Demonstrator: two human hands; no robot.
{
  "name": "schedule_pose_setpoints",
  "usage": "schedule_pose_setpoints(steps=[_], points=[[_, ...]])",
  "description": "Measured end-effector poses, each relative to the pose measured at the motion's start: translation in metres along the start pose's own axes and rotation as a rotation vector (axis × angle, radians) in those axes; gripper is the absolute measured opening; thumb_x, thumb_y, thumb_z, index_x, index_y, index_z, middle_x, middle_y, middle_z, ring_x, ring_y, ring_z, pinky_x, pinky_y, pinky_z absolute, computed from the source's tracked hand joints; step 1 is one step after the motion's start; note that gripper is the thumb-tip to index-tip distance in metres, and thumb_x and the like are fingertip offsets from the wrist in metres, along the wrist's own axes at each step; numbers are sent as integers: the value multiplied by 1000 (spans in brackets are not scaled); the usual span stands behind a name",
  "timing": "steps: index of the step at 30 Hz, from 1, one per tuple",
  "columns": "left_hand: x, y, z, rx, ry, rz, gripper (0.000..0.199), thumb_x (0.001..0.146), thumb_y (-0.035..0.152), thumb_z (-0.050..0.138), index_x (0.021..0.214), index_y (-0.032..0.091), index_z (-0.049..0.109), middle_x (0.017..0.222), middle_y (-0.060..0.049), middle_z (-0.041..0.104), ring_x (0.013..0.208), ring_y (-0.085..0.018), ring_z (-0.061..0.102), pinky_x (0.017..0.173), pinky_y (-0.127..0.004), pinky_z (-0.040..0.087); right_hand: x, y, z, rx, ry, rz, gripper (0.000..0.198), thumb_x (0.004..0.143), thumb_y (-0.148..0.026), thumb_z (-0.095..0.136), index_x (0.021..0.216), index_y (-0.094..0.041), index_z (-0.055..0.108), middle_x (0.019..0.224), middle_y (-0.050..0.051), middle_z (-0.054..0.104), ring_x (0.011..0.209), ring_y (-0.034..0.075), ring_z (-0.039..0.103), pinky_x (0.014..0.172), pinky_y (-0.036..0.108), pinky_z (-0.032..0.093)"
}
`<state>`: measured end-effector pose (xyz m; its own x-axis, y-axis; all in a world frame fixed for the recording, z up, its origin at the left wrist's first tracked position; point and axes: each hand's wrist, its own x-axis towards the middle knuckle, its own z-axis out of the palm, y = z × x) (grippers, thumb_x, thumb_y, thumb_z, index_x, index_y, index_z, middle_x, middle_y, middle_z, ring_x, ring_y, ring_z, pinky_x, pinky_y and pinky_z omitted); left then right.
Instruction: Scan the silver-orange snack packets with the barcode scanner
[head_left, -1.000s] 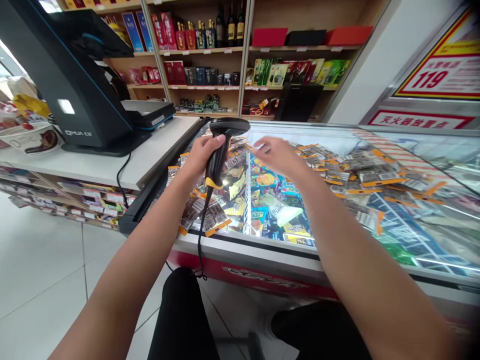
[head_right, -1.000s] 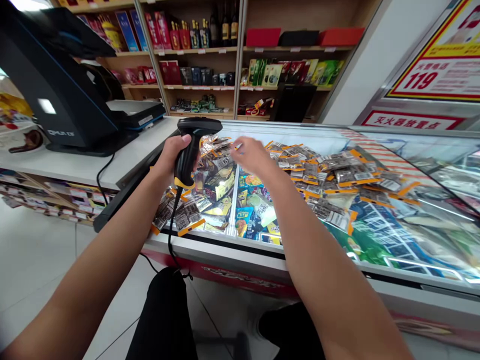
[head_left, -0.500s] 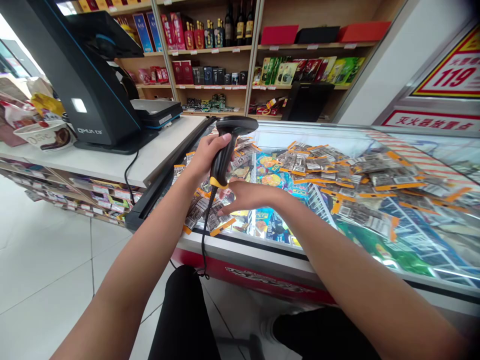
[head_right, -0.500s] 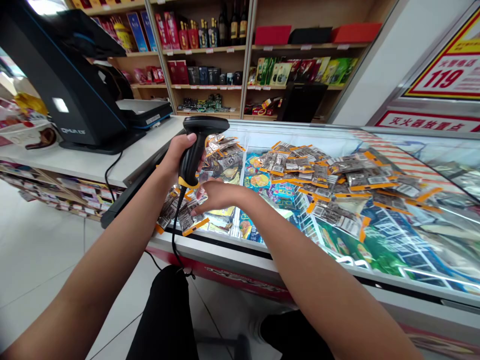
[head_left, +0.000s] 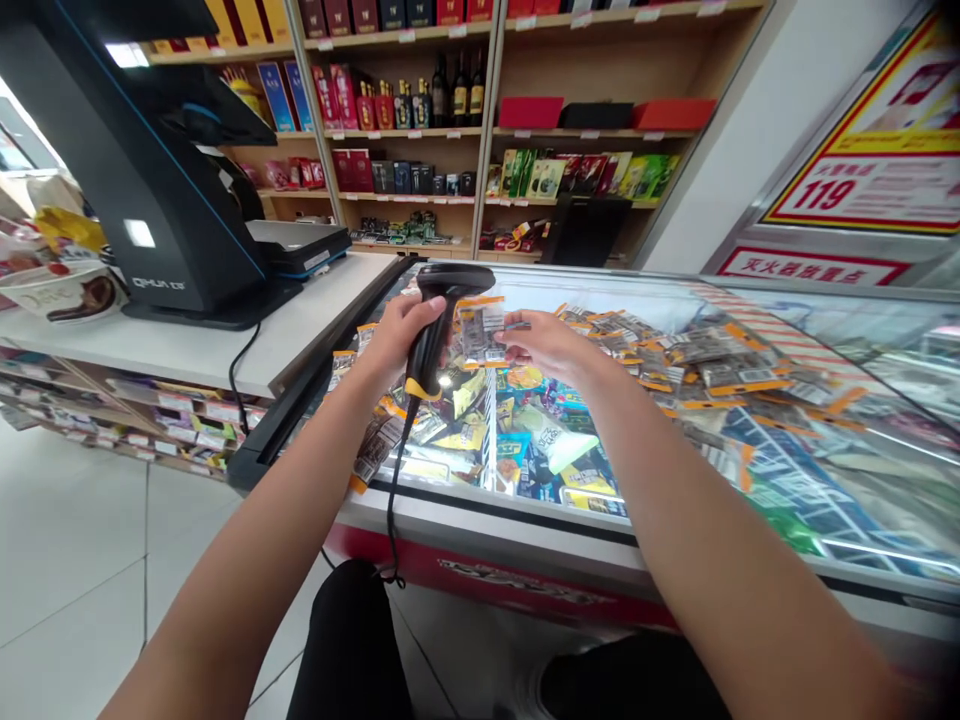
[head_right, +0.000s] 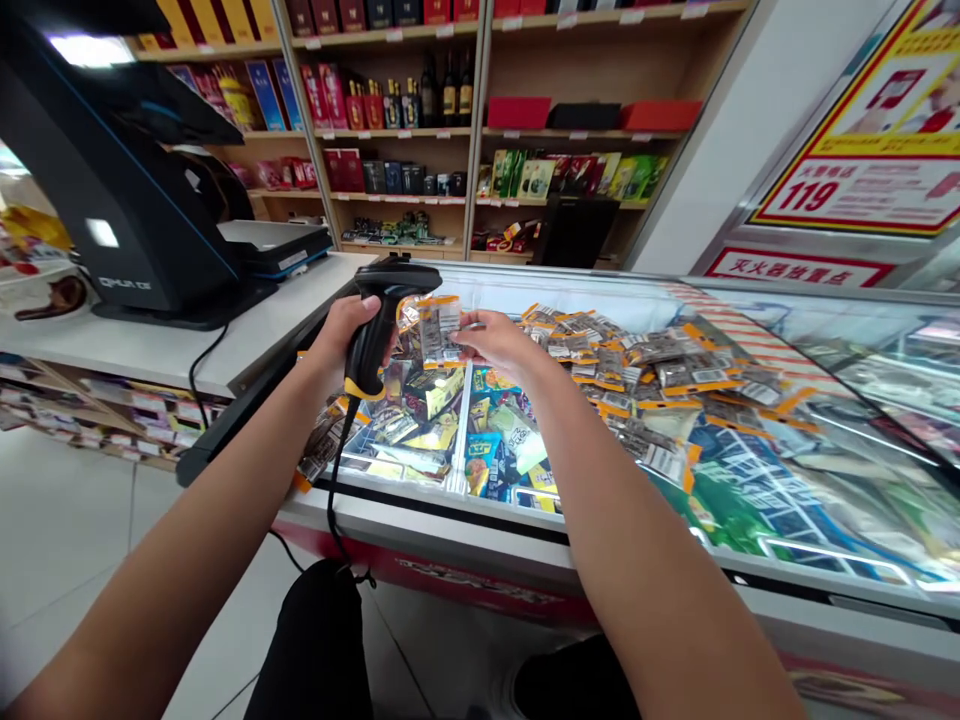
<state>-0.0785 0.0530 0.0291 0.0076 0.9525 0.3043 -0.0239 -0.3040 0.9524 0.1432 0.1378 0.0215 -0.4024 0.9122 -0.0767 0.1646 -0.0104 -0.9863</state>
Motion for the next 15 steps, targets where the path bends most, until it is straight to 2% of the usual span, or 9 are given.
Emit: schedule_pose_setpoints(steps=[3,6,11,15], points=[[1,-4,0,31,-45,1,49,76,66,77,80,20,63,66,-2,70,48,-14,62,46,-27,51,9,2,-10,196,112,-16,15,89,-16,72,85,-23,59,72,-3,58,61,12,57,64,28,49],[2,-9,1,109,-106,-2,47,77,63,78,80,19,62,66,-2,69,53,-15,64,50,-26,52,18,5,-17,303,200,-29,13,91,-19,67,85,-24,57,79,-1,62,64,14,59,63,28,49],[2,-12,4,228,-270,-14,49,83,65,74,82,17,65,70,-4,70,58,-15,64,51,-25,50,23,7,-22,360,280,-24,11,87,-20,68,84,-24,57,81,0,65,65,14,61,69,29,53],[3,-14,4,269,-295,0,51,81,66,76,85,16,67,73,-3,69,62,-15,65,54,-24,50,20,5,-21,325,284,-30,13,86,-21,69,83,-24,57,82,-1,66,65,13,63,73,29,54]])
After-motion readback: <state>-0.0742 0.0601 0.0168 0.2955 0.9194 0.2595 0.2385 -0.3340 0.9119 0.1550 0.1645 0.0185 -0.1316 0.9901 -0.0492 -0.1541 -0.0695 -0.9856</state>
